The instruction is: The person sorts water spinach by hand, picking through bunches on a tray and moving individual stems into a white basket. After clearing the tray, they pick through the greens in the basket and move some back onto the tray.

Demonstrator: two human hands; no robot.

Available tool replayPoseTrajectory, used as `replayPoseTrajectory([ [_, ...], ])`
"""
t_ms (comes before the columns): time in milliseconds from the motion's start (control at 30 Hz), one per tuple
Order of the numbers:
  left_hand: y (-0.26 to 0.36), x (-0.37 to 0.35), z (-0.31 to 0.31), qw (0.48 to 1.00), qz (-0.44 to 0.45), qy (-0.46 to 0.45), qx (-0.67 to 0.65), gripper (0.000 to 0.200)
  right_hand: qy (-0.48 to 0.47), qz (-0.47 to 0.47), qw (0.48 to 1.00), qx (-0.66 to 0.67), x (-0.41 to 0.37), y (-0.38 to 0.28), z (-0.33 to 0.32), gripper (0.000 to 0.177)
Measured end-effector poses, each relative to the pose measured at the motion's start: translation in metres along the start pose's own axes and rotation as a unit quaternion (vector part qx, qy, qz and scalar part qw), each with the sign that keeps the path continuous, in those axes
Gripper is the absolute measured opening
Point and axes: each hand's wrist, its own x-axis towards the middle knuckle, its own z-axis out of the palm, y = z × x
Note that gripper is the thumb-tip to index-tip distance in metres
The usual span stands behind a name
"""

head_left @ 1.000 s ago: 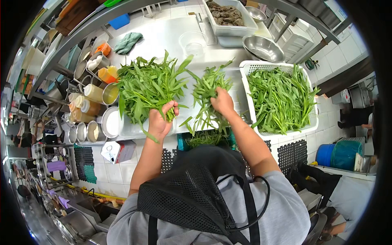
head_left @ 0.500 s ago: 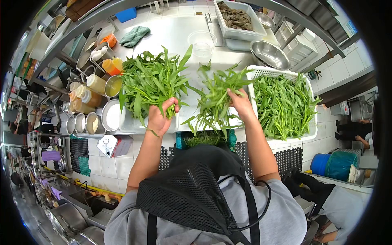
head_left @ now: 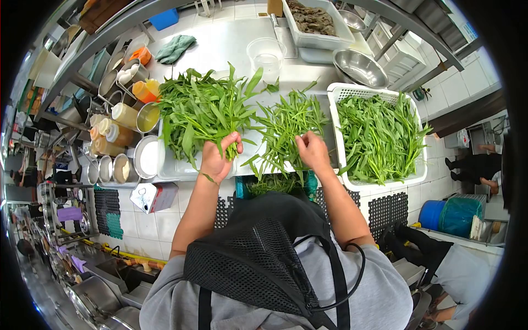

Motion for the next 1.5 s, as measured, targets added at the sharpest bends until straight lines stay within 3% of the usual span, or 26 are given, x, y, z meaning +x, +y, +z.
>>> replayPoseTrajectory([
  [33, -0.001, 0.0, 0.0, 1.0, -0.001, -0.004, 0.002, 0.011, 0.002, 0.001, 1.0, 0.001, -0.003, 0.0, 0.005, 0.03],
  [100, -0.002, 0.0, 0.003, 1.0, -0.002, -0.008, 0.005, 0.011, 0.035, -0.097, 0.988, -0.112, -0.004, 0.009, 0.019, 0.032],
  [367, -0.003, -0.005, 0.003, 0.999, 0.004, -0.016, 0.03, 0.012, 0.049, -0.124, 0.98, -0.145, 0.004, 0.03, 0.025, 0.023],
  [467, -0.003, -0.007, 0.001, 1.0, 0.004, -0.004, 0.029, 0.012, 0.018, -0.101, 0.99, -0.095, 0.007, 0.024, 0.017, 0.017],
  [533, -0.001, -0.008, 0.0, 0.999, 0.006, -0.004, 0.035, 0.012, 0.049, -0.094, 0.991, -0.078, 0.009, 0.021, 0.01, 0.013],
  [667, 0.0, -0.007, 0.003, 0.999, 0.006, -0.005, 0.041, 0.013, 0.096, -0.138, 0.977, -0.129, 0.009, 0.018, 0.008, 0.013],
  [833, -0.003, -0.006, 0.002, 0.999, 0.001, -0.014, 0.038, 0.013, 0.155, -0.101, 0.982, 0.032, 0.015, 0.012, 0.019, 0.021],
  [933, -0.005, -0.006, 0.002, 0.999, -0.004, -0.016, 0.039, 0.013, 0.212, -0.122, 0.968, -0.061, 0.021, 0.007, 0.024, 0.029],
  [1033, -0.005, -0.006, 0.002, 0.999, 0.001, -0.018, 0.036, 0.013, 0.186, -0.152, 0.966, -0.098, 0.014, 0.008, 0.024, 0.036],
  [1200, -0.007, -0.008, 0.002, 0.999, 0.003, -0.01, 0.04, 0.013, 0.094, -0.181, 0.962, -0.181, 0.008, 0.019, 0.035, 0.024],
  [1400, -0.006, -0.006, 0.002, 0.999, -0.009, -0.01, 0.04, 0.012, 0.068, -0.174, 0.97, -0.158, 0.013, 0.012, 0.03, 0.015],
  [1467, -0.006, -0.005, 0.001, 0.999, -0.006, -0.013, 0.032, 0.012, 0.082, -0.177, 0.98, -0.028, 0.018, 0.005, 0.018, 0.017],
  [1500, -0.006, -0.005, 0.0, 0.999, -0.006, -0.012, 0.032, 0.012, 0.081, -0.177, 0.98, -0.028, 0.017, -0.005, 0.005, 0.017],
])
